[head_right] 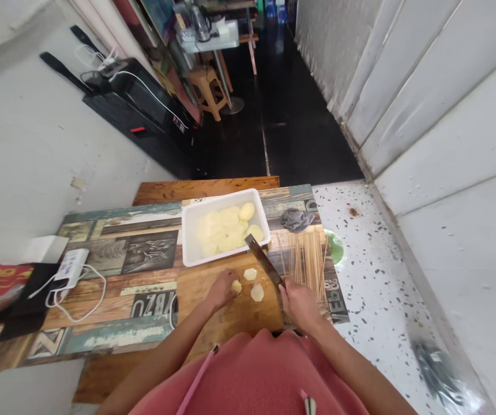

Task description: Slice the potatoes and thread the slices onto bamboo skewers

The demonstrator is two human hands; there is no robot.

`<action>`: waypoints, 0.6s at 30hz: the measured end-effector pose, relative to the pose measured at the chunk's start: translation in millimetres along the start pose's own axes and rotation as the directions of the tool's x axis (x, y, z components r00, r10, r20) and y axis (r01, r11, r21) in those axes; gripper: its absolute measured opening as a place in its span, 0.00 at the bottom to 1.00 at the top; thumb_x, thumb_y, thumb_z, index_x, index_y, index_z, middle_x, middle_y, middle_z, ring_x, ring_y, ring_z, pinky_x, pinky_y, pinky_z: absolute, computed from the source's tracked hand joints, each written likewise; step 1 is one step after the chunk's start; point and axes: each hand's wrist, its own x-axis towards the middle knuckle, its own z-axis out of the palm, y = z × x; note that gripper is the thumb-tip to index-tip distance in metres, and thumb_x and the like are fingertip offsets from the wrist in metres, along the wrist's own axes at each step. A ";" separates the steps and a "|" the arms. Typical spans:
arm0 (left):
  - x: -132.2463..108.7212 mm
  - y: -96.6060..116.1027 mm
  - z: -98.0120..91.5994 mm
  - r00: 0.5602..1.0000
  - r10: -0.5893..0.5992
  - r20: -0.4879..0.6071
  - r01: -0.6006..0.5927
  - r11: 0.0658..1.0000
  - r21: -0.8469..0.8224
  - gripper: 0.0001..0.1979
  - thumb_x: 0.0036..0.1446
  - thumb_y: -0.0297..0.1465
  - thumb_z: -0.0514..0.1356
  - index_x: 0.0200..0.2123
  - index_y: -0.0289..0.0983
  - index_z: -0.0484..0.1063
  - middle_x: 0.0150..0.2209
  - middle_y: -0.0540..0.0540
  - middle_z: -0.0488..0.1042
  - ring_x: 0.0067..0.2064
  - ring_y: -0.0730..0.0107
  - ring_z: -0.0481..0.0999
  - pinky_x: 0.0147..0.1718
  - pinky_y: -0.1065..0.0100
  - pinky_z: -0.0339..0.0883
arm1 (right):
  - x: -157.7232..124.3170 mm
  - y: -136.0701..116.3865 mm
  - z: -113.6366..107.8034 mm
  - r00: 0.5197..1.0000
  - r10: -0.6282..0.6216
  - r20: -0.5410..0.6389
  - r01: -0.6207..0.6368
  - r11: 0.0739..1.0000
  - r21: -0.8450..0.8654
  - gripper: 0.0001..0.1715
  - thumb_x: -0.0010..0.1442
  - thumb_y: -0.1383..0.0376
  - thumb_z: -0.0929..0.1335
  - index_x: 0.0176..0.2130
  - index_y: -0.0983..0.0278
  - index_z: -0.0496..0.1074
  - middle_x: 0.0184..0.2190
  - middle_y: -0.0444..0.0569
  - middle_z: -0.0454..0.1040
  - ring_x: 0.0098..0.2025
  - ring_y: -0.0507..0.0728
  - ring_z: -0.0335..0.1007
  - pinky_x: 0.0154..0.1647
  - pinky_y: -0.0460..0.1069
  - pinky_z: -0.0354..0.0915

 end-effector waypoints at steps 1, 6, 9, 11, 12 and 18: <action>-3.5 -0.5 -0.6 1.000 0.022 0.019 -0.023 0.999 0.047 0.09 0.31 0.23 0.62 0.22 0.38 0.69 0.31 0.46 0.70 0.39 0.58 0.67 0.40 0.64 0.57 | 0.5 1.0 -0.2 1.000 0.002 -0.006 -0.002 1.000 0.003 0.19 0.64 0.62 0.53 0.39 0.69 0.67 0.25 0.53 0.74 0.27 0.56 0.71 0.25 0.46 0.54; -12.6 18.2 -14.3 0.998 0.044 0.051 -0.048 0.995 0.089 0.08 0.36 0.25 0.63 0.25 0.39 0.71 0.25 0.49 0.70 0.30 0.64 0.67 0.32 0.67 0.58 | 2.7 3.2 -1.0 1.000 -0.006 -0.022 0.007 1.000 0.021 0.19 0.65 0.62 0.53 0.39 0.69 0.67 0.26 0.53 0.75 0.27 0.56 0.71 0.25 0.46 0.54; 6.0 41.9 -33.0 0.992 0.047 -0.116 -0.048 0.999 -0.004 0.10 0.39 0.32 0.65 0.30 0.39 0.73 0.28 0.48 0.72 0.32 0.63 0.69 0.33 0.66 0.61 | 3.2 3.5 -1.1 1.000 -0.001 -0.021 0.001 1.000 0.013 0.19 0.64 0.62 0.53 0.40 0.69 0.66 0.25 0.53 0.75 0.27 0.56 0.72 0.24 0.46 0.54; 28.8 53.8 -46.7 0.961 0.013 -0.278 -0.051 0.990 -0.130 0.13 0.44 0.37 0.63 0.34 0.39 0.72 0.33 0.46 0.73 0.37 0.62 0.70 0.36 0.66 0.63 | 3.2 3.2 -1.4 1.000 -0.001 -0.024 0.002 1.000 0.018 0.19 0.64 0.63 0.53 0.41 0.70 0.66 0.26 0.53 0.75 0.27 0.56 0.72 0.25 0.46 0.55; 40.8 57.2 -52.7 0.938 -0.041 -0.344 -0.038 0.975 -0.221 0.15 0.46 0.38 0.62 0.37 0.38 0.71 0.35 0.45 0.72 0.38 0.63 0.70 0.36 0.66 0.64 | 3.1 3.2 -1.6 1.000 -0.002 -0.025 0.002 1.000 0.025 0.19 0.64 0.63 0.53 0.41 0.70 0.67 0.26 0.53 0.75 0.27 0.56 0.72 0.25 0.46 0.55; 56.0 52.2 -50.5 0.869 -0.004 -0.495 -0.081 0.986 -0.149 0.28 0.51 0.37 0.58 0.55 0.37 0.57 0.41 0.41 0.69 0.40 0.63 0.72 0.40 0.60 0.66 | 0.9 7.3 1.2 0.999 0.012 -0.043 -0.010 0.999 0.046 0.20 0.64 0.62 0.53 0.40 0.70 0.67 0.24 0.54 0.74 0.26 0.56 0.71 0.25 0.46 0.56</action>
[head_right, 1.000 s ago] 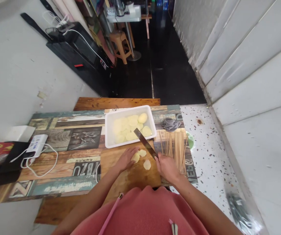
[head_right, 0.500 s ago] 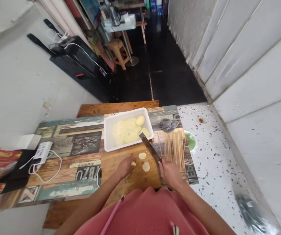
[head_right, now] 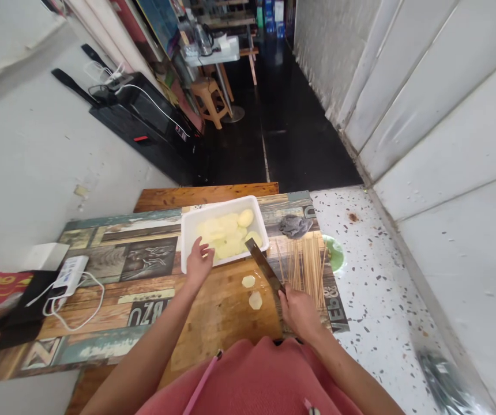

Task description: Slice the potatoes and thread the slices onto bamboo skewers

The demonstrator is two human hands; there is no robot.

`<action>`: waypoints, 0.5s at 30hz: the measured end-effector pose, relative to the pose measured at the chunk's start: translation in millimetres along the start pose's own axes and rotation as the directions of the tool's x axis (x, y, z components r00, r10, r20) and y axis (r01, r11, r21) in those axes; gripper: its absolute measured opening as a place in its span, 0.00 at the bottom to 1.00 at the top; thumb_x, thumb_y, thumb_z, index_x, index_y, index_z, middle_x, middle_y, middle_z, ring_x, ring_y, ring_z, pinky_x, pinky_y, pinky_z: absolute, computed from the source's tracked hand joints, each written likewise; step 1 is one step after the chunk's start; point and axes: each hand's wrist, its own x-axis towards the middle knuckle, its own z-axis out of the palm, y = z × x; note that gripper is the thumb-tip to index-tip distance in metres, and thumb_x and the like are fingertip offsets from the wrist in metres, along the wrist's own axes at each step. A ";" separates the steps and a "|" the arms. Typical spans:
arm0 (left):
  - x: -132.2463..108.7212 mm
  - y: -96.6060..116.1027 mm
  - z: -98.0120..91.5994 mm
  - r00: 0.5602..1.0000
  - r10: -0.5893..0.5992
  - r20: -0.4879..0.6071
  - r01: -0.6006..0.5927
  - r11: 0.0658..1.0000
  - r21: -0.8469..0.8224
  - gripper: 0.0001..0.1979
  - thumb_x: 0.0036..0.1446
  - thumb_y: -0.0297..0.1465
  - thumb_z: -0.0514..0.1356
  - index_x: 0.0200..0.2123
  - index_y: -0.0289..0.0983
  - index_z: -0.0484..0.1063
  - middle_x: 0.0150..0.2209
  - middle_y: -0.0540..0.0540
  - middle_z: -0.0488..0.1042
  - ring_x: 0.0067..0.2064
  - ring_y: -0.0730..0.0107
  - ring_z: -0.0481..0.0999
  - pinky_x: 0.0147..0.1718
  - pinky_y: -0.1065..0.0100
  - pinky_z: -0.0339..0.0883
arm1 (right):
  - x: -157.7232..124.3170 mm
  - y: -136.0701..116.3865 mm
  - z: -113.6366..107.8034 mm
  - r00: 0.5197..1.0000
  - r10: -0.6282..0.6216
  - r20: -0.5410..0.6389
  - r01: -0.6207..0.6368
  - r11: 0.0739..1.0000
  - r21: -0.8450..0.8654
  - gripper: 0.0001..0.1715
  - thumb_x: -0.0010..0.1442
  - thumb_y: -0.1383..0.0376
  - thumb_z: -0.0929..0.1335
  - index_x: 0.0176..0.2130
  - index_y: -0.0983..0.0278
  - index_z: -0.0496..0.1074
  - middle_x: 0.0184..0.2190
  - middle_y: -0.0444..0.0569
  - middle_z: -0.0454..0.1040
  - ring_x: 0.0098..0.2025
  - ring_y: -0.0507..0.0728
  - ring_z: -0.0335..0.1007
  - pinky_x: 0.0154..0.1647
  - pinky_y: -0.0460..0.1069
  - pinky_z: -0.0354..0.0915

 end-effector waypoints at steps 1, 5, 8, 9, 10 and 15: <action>-12.3 -3.2 3.0 0.992 0.124 0.034 -0.128 0.983 0.133 0.28 0.51 0.37 0.58 0.55 0.38 0.58 0.44 0.39 0.68 0.43 0.60 0.70 0.43 0.58 0.64 | -0.5 1.5 0.6 1.000 0.002 -0.007 -0.002 1.000 0.004 0.20 0.64 0.62 0.53 0.40 0.70 0.67 0.24 0.54 0.74 0.26 0.57 0.71 0.25 0.46 0.56; -74.7 -18.7 26.8 0.687 0.317 0.654 -0.594 0.763 0.255 0.28 0.48 0.40 0.60 0.53 0.40 0.62 0.52 0.37 0.64 0.54 0.52 0.61 0.52 0.53 0.53 | -1.0 5.8 -0.1 1.000 0.005 -0.008 -0.005 1.000 0.005 0.20 0.64 0.62 0.53 0.39 0.71 0.67 0.23 0.54 0.74 0.25 0.56 0.71 0.24 0.46 0.55; -107.6 -29.7 49.0 0.626 0.169 0.762 -0.646 0.659 0.385 0.44 0.36 0.46 0.66 0.57 0.39 0.57 0.59 0.34 0.54 0.57 0.43 0.53 0.53 0.49 0.49 | -0.6 6.3 -1.3 1.000 -0.005 -0.009 0.005 1.000 -0.010 0.20 0.64 0.63 0.53 0.38 0.71 0.68 0.22 0.54 0.74 0.25 0.56 0.71 0.24 0.46 0.55; -113.2 -32.0 54.4 0.644 0.127 0.755 -0.640 0.630 0.440 0.46 0.34 0.46 0.67 0.57 0.39 0.56 0.59 0.34 0.52 0.58 0.42 0.52 0.52 0.48 0.48 | -0.5 6.2 -1.2 1.000 -0.011 -0.011 0.011 1.000 -0.013 0.20 0.64 0.63 0.53 0.39 0.71 0.67 0.23 0.54 0.74 0.25 0.56 0.71 0.24 0.46 0.55; -116.4 -33.4 58.3 0.672 0.090 0.735 -0.623 0.604 0.497 0.45 0.35 0.44 0.67 0.57 0.40 0.57 0.59 0.34 0.52 0.58 0.42 0.51 0.52 0.49 0.49 | -0.6 6.2 -0.7 1.000 -0.019 -0.016 0.019 1.000 -0.013 0.19 0.64 0.64 0.53 0.39 0.71 0.67 0.23 0.54 0.74 0.25 0.56 0.71 0.24 0.46 0.55; -108.9 -29.7 57.2 0.712 -0.021 0.702 -0.559 0.588 0.584 0.23 0.45 0.33 0.62 0.47 0.40 0.65 0.49 0.42 0.61 0.51 0.55 0.59 0.47 0.58 0.57 | -2.2 7.5 4.0 0.998 -0.047 -0.051 0.048 0.999 0.013 0.20 0.64 0.63 0.53 0.40 0.71 0.67 0.22 0.52 0.73 0.24 0.55 0.71 0.24 0.45 0.56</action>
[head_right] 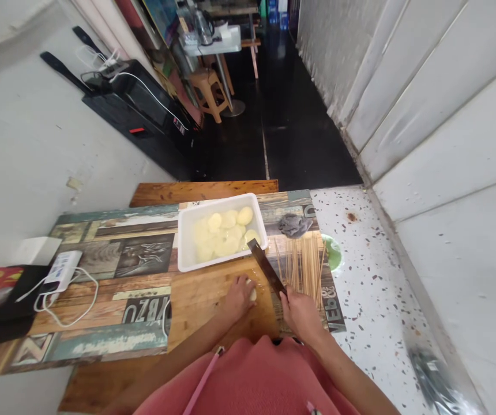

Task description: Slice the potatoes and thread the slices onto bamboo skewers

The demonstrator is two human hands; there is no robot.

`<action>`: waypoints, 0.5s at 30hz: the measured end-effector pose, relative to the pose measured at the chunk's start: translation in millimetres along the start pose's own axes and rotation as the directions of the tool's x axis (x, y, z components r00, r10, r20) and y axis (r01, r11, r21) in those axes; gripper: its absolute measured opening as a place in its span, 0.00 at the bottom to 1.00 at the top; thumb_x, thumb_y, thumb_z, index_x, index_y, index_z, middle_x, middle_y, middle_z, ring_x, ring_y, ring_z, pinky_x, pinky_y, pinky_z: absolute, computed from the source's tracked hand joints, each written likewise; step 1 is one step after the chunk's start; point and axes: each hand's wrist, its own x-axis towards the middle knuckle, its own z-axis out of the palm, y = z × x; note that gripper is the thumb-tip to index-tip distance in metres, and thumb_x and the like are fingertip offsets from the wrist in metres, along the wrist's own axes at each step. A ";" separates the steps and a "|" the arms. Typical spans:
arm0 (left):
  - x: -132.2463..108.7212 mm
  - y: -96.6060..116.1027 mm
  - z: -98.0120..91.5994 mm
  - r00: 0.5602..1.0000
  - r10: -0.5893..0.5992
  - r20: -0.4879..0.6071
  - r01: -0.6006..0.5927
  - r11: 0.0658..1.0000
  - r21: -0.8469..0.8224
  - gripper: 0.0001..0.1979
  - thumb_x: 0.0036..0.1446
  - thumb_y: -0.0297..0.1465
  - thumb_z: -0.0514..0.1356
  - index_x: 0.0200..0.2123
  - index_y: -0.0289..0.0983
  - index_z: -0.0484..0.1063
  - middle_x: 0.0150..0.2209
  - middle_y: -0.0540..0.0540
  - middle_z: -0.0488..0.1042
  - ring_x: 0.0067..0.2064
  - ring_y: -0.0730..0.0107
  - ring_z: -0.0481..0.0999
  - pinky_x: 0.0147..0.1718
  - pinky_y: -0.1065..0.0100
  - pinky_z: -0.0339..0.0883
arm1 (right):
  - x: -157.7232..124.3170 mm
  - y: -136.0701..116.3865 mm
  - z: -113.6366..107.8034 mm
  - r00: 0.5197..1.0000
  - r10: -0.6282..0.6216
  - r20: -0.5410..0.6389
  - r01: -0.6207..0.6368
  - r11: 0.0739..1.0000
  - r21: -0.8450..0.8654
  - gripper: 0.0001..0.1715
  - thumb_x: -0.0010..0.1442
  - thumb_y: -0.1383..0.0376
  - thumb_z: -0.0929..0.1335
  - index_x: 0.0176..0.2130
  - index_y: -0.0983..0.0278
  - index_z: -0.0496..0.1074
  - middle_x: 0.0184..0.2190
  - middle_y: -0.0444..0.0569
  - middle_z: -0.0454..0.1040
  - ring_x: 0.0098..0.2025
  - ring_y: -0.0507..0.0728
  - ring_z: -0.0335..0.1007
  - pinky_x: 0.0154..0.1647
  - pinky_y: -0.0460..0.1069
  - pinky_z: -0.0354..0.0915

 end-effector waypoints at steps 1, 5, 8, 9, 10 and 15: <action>0.4 -1.9 -2.5 1.000 0.017 0.023 -0.016 1.000 -0.021 0.20 0.46 0.30 0.61 0.45 0.40 0.66 0.47 0.43 0.62 0.49 0.58 0.60 0.46 0.60 0.58 | -0.3 0.4 0.7 1.000 -0.004 -0.007 0.004 1.000 0.007 0.20 0.64 0.63 0.53 0.39 0.71 0.67 0.22 0.52 0.73 0.23 0.55 0.71 0.24 0.45 0.55; -0.6 -6.5 -3.3 0.999 0.020 0.047 -0.015 0.995 -0.097 0.19 0.48 0.25 0.54 0.46 0.41 0.65 0.43 0.44 0.64 0.46 0.61 0.63 0.43 0.63 0.61 | -0.6 1.5 2.6 1.000 -0.014 -0.027 0.014 1.000 0.005 0.20 0.64 0.63 0.53 0.38 0.71 0.67 0.21 0.52 0.73 0.23 0.55 0.70 0.23 0.45 0.55; -1.7 -7.2 0.7 1.000 -0.017 0.020 0.019 0.993 -0.117 0.19 0.46 0.24 0.54 0.44 0.38 0.65 0.43 0.42 0.64 0.46 0.59 0.63 0.43 0.62 0.60 | -0.1 1.6 3.7 0.999 -0.017 -0.036 0.017 1.000 -0.008 0.21 0.64 0.62 0.53 0.38 0.70 0.68 0.20 0.52 0.73 0.22 0.55 0.70 0.22 0.45 0.54; -1.8 -7.5 1.4 1.000 -0.026 0.005 0.026 0.993 -0.117 0.18 0.45 0.24 0.55 0.43 0.37 0.66 0.42 0.41 0.64 0.46 0.58 0.63 0.44 0.62 0.60 | 0.0 1.7 3.9 0.999 -0.018 -0.039 0.018 1.000 -0.012 0.21 0.64 0.62 0.53 0.38 0.70 0.68 0.20 0.52 0.73 0.22 0.55 0.70 0.22 0.45 0.54; -2.0 -7.9 1.6 0.999 -0.034 -0.011 0.032 0.993 -0.117 0.17 0.44 0.24 0.56 0.41 0.36 0.66 0.42 0.40 0.64 0.46 0.57 0.63 0.45 0.61 0.59 | 0.0 1.7 4.1 0.999 -0.019 -0.043 0.018 1.000 -0.016 0.21 0.64 0.62 0.53 0.38 0.70 0.68 0.20 0.52 0.73 0.22 0.55 0.70 0.22 0.46 0.54; -4.9 -9.0 1.5 1.000 -0.009 -0.021 0.007 0.997 -0.080 0.19 0.44 0.22 0.54 0.43 0.35 0.66 0.43 0.39 0.65 0.46 0.56 0.63 0.45 0.60 0.59 | -1.2 1.7 3.0 0.999 -0.004 -0.042 0.004 1.000 -0.015 0.21 0.64 0.62 0.53 0.36 0.70 0.68 0.20 0.52 0.72 0.21 0.55 0.69 0.22 0.46 0.54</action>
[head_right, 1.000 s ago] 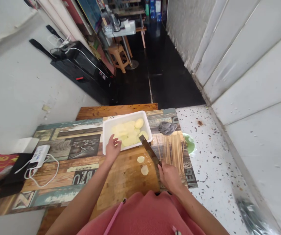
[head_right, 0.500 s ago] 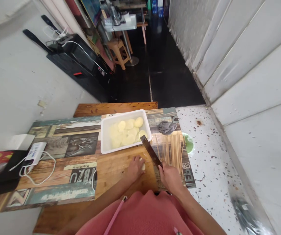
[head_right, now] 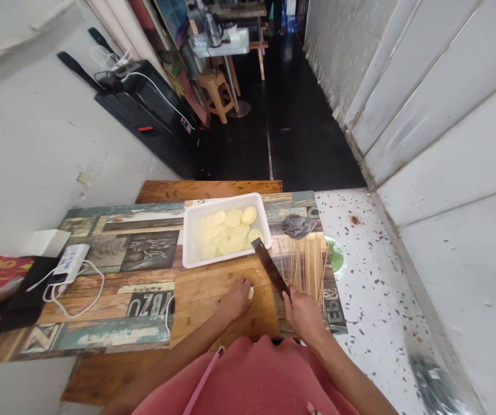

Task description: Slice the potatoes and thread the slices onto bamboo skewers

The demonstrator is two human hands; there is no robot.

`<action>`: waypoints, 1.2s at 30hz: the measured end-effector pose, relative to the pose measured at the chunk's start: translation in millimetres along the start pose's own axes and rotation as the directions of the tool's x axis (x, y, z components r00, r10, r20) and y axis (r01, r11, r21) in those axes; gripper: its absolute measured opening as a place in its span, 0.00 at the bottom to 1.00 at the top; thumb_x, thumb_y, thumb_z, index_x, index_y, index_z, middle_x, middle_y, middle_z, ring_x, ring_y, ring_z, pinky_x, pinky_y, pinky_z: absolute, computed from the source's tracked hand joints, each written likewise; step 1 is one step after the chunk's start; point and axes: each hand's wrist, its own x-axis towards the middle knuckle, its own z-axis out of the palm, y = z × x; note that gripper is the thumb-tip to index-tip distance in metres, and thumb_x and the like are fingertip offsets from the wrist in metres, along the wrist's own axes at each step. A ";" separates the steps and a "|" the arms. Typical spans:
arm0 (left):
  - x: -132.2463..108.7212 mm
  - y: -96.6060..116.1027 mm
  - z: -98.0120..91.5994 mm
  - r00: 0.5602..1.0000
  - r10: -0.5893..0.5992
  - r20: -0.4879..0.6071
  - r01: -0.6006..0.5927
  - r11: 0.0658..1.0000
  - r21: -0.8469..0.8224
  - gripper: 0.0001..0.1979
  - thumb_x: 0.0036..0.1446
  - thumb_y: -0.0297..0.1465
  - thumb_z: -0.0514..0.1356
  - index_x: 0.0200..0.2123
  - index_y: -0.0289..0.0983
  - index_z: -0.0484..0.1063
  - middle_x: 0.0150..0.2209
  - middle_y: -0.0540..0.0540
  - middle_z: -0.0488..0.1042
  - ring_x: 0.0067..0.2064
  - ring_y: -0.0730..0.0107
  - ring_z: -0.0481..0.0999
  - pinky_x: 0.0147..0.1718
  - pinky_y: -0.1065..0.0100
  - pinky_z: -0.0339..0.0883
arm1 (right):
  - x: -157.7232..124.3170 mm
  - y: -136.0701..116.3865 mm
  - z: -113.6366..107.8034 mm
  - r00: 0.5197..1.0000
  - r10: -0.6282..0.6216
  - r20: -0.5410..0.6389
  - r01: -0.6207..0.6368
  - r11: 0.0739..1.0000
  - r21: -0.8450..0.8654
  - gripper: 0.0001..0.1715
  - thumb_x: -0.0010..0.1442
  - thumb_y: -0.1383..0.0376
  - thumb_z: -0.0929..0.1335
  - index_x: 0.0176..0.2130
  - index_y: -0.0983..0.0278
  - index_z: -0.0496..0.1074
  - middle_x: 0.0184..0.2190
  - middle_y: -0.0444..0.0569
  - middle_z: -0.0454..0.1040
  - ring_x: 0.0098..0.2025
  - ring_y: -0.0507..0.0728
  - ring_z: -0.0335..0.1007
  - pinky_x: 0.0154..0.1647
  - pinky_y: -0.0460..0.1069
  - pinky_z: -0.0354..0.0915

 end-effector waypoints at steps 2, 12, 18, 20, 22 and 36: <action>-0.9 0.4 2.7 1.000 0.000 0.013 -0.001 0.998 0.066 0.20 0.46 0.21 0.51 0.44 0.35 0.66 0.42 0.38 0.66 0.45 0.55 0.64 0.43 0.59 0.60 | -0.7 0.2 -0.4 1.000 0.007 0.006 -0.007 1.000 0.004 0.21 0.64 0.62 0.52 0.35 0.69 0.68 0.20 0.53 0.73 0.21 0.55 0.69 0.22 0.46 0.54; 10.9 -18.9 -29.3 0.977 -0.104 -0.188 0.040 0.947 -0.319 0.19 0.48 0.21 0.52 0.44 0.36 0.69 0.43 0.44 0.73 0.45 0.64 0.70 0.45 0.64 0.62 | -4.2 3.8 -1.2 0.999 0.045 0.023 -0.046 0.998 0.050 0.20 0.64 0.61 0.53 0.37 0.69 0.67 0.21 0.51 0.72 0.22 0.55 0.68 0.22 0.45 0.53; 40.1 -53.2 -101.4 0.823 -0.457 -0.339 0.163 0.760 -0.629 0.20 0.50 0.43 0.56 0.42 0.37 0.70 0.27 0.50 0.74 0.22 0.72 0.69 0.25 0.70 0.62 | -5.0 4.7 -2.2 0.997 0.063 0.033 -0.064 0.997 0.045 0.20 0.63 0.62 0.53 0.34 0.68 0.67 0.20 0.51 0.72 0.21 0.55 0.68 0.22 0.45 0.54; 56.0 -70.0 -114.4 0.747 -0.541 -0.386 0.279 0.783 -0.557 0.19 0.50 0.45 0.56 0.35 0.36 0.73 0.26 0.48 0.74 0.25 0.70 0.70 0.26 0.70 0.61 | -5.4 6.4 0.3 0.998 0.064 0.029 -0.065 0.998 0.023 0.20 0.63 0.61 0.54 0.36 0.69 0.67 0.21 0.52 0.72 0.22 0.56 0.69 0.22 0.46 0.54; 70.9 -86.5 -121.4 0.732 -0.545 -0.407 0.384 0.825 -0.415 0.18 0.51 0.45 0.55 0.28 0.36 0.73 0.26 0.47 0.74 0.29 0.67 0.72 0.28 0.70 0.60 | -6.0 8.9 3.4 0.998 0.062 0.022 -0.063 0.998 0.013 0.20 0.63 0.61 0.54 0.38 0.69 0.67 0.21 0.53 0.73 0.22 0.56 0.70 0.22 0.46 0.54; 165.5 -52.8 -131.0 0.942 -0.143 -0.304 0.183 0.977 0.106 0.21 0.57 0.44 0.50 0.43 0.35 0.71 0.42 0.37 0.70 0.49 0.54 0.63 0.48 0.60 0.53 | -19.5 16.4 4.0 0.994 0.095 -0.053 -0.089 0.991 0.104 0.20 0.64 0.60 0.53 0.36 0.68 0.67 0.17 0.50 0.71 0.19 0.56 0.69 0.19 0.46 0.55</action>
